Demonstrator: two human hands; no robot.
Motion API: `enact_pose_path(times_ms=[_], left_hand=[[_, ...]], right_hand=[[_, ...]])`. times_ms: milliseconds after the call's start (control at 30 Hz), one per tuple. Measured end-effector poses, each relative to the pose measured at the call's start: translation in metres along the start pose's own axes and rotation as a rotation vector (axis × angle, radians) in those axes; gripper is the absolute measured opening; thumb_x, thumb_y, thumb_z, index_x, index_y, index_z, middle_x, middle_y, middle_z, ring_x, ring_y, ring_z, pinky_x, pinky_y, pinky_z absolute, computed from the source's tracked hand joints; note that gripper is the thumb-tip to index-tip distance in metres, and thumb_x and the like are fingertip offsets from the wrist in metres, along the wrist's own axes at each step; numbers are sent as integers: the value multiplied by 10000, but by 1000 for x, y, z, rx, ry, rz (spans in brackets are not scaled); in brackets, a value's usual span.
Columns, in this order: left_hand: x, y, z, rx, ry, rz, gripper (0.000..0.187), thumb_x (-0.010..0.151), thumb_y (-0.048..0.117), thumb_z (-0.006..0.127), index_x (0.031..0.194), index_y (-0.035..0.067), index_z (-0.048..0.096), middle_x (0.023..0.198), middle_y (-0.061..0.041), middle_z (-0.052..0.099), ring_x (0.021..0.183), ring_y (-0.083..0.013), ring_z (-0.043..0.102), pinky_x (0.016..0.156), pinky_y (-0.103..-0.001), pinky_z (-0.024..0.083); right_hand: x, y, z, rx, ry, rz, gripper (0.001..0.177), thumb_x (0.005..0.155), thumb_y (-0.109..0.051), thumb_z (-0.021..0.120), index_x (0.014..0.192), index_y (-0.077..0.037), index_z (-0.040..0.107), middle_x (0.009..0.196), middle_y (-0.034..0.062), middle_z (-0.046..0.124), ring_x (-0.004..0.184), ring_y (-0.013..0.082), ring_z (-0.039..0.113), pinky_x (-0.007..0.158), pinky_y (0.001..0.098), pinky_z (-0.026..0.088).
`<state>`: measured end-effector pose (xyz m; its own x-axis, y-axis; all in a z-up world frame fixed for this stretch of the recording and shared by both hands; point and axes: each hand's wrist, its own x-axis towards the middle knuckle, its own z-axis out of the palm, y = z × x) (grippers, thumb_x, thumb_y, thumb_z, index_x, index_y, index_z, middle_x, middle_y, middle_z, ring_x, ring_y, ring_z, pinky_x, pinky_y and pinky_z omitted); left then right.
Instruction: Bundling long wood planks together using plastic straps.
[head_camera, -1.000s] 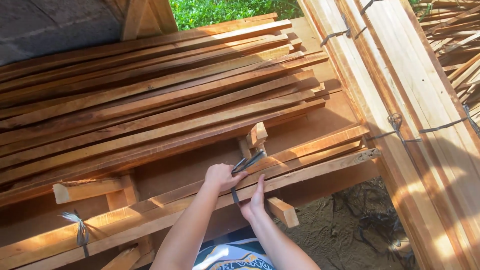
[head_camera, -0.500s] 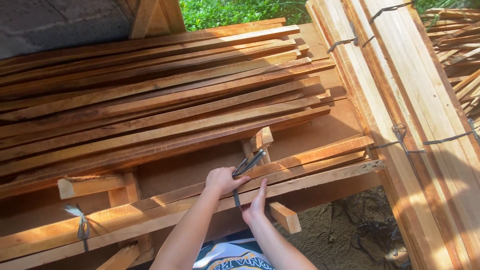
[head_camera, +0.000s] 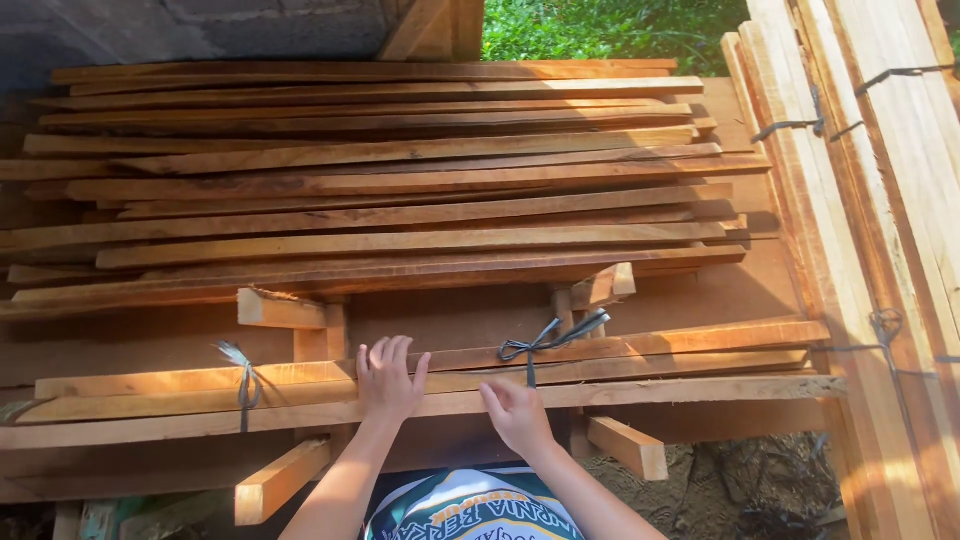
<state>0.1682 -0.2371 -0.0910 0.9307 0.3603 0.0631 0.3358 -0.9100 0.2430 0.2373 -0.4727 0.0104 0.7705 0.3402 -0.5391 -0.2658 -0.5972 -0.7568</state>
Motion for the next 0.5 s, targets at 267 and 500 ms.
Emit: enact_pose_path(times_ms=[267, 500], left_hand=[[2, 1, 4, 31, -32, -29, 344, 938, 592, 471, 995, 324, 679, 1017, 90, 684, 1159, -163, 607, 1106, -512, 354], [6, 4, 3, 13, -14, -32, 299, 896, 549, 522, 972, 310, 685, 984, 69, 678, 1153, -175, 605, 1074, -490, 364]], right_hand=[[76, 3, 50, -870, 330, -677, 335, 911, -527, 580, 1061, -243, 675, 921, -29, 656, 1054, 188, 620, 1028, 451, 382], [78, -1, 50, -878, 314, -667, 318, 903, -530, 570, 1029, -252, 660, 905, -37, 633, 1036, 179, 616, 998, 433, 386]])
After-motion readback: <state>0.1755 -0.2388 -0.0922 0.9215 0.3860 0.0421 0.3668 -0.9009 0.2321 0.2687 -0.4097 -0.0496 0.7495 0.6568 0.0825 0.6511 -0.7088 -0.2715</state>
